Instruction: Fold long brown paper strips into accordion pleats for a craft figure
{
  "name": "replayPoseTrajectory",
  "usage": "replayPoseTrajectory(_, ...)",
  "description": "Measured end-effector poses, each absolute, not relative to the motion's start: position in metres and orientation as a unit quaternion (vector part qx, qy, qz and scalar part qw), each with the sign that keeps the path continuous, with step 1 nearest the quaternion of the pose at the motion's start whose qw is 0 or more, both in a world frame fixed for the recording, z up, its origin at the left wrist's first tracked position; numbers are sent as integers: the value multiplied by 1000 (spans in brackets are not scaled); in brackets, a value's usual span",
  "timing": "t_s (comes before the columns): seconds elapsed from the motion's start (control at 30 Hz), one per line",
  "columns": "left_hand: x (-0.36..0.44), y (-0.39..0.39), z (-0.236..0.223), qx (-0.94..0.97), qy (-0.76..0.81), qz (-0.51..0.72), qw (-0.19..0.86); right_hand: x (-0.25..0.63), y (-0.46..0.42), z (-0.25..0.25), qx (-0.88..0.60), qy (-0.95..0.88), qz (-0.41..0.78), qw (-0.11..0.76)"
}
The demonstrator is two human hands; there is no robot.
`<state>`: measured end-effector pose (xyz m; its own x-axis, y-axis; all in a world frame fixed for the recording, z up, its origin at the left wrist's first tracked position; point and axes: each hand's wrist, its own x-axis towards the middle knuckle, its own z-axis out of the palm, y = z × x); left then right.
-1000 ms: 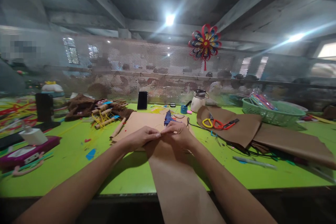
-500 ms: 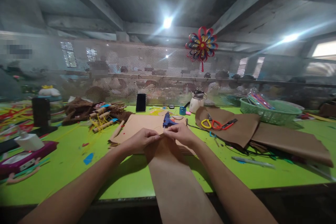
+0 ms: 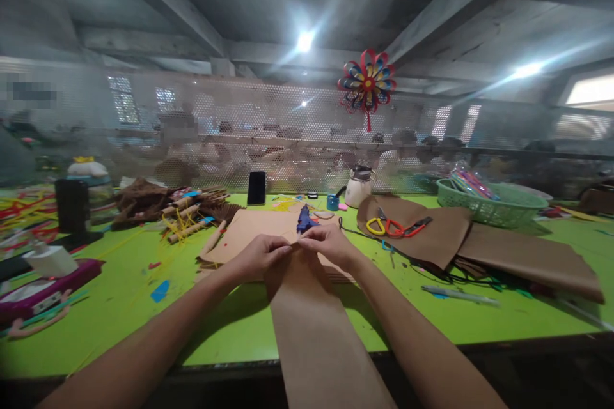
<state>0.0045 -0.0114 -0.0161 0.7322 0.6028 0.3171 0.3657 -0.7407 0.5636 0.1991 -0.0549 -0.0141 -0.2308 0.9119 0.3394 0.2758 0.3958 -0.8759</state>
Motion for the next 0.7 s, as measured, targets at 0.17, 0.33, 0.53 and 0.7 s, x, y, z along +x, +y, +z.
replayPoseTrajectory(0.17, 7, -13, -16, 897, 271, 254, 240, 196, -57, -11, -436, -694, 335, 465)
replayPoseTrajectory(0.33, 4, -15, -9, 876, 251, 243, 334, 197, -57, -10, -438, -683, 326, 485)
replayPoseTrajectory(0.53, -3, -20, -7, 840, 246, 186, 446, 201, -54, -13, -447, -659, 370, 480)
replayPoseTrajectory(0.7, 0, -17, -12, 844, 266, 187, 426, 200, -56, -9, -458, -679, 333, 467)
